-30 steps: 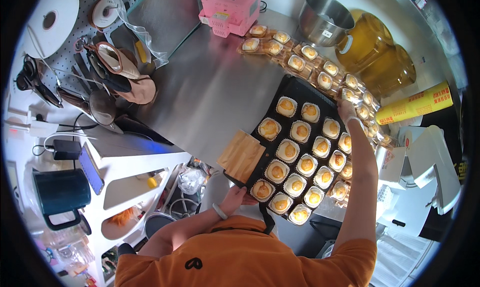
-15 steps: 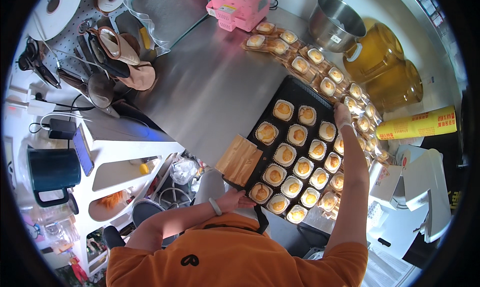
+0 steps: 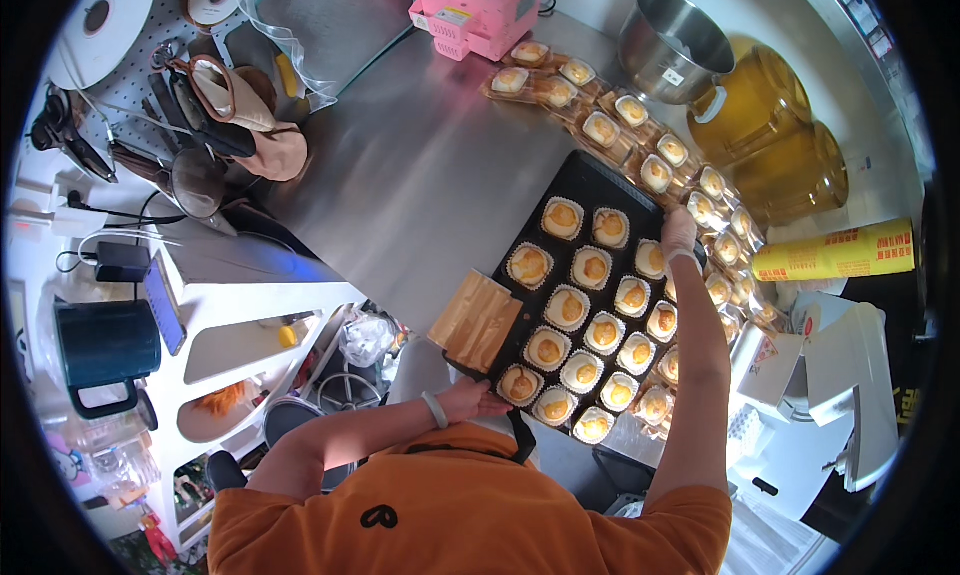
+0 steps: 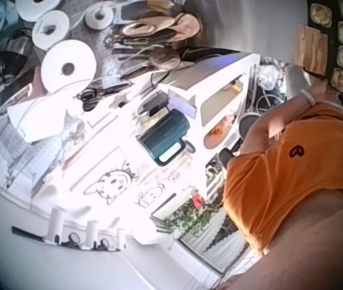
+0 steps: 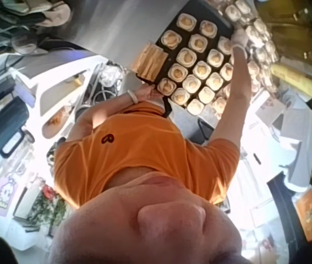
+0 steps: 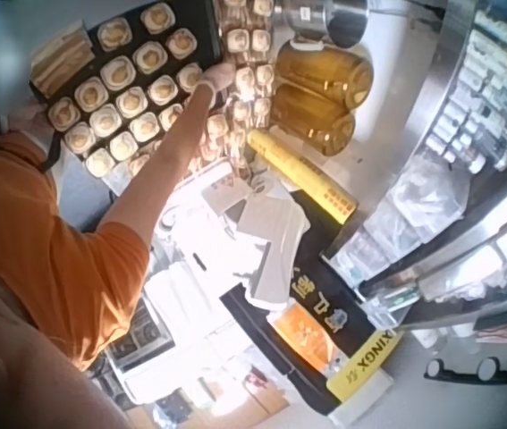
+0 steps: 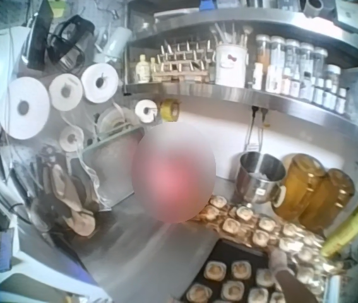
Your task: The person picks up egg tarts from a tray one by one, slides them into individual plastic wrappers, and arranges them in rows on a stainless steel counter.
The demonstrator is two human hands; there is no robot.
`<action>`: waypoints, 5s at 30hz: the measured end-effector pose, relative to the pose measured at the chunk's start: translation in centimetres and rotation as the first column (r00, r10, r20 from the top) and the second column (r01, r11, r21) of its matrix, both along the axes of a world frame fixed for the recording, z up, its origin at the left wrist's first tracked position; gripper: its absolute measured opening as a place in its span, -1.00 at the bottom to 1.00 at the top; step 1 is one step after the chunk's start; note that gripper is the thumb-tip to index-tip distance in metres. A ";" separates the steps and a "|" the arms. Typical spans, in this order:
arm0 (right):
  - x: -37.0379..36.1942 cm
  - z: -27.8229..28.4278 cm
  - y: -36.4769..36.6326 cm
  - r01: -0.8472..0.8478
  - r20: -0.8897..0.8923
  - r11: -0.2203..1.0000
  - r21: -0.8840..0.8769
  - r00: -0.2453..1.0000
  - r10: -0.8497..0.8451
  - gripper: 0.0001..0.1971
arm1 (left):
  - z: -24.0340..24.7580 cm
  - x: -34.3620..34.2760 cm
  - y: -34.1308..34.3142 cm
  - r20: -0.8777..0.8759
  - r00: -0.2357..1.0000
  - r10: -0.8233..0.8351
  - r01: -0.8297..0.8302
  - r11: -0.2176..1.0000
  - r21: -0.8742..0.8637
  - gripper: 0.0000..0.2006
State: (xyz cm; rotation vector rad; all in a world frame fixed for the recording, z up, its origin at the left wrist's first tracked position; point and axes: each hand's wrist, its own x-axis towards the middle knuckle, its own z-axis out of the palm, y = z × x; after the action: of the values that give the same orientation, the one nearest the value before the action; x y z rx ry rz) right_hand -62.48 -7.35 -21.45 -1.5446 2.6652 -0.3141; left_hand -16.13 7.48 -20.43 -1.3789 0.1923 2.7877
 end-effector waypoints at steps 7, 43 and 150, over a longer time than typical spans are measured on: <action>-0.1 1.7 1.4 -0.052 -0.029 0.999 0.001 0.998 0.052 -0.81 | -1.9 -0.4 0.3 -0.045 0.997 0.063 -0.063 0.998 0.016 -0.70; 14.1 10.3 13.3 0.035 0.072 0.994 -0.108 0.997 -0.027 -0.74 | -0.5 15.2 -4.7 0.201 0.877 0.437 -0.384 0.887 -0.255 -0.69; 33.9 15.8 9.7 -0.208 0.979 0.960 -0.185 0.041 0.198 -0.71 | 17.9 9.6 -9.1 0.053 0.993 0.105 0.067 -0.137 -0.988 -0.85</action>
State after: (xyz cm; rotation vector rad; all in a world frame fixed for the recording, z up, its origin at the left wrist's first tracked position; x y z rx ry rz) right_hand -28.58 2.30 -5.66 -0.9486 1.2342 -0.9324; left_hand -6.54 -1.66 -2.48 -1.4247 2.8723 2.0849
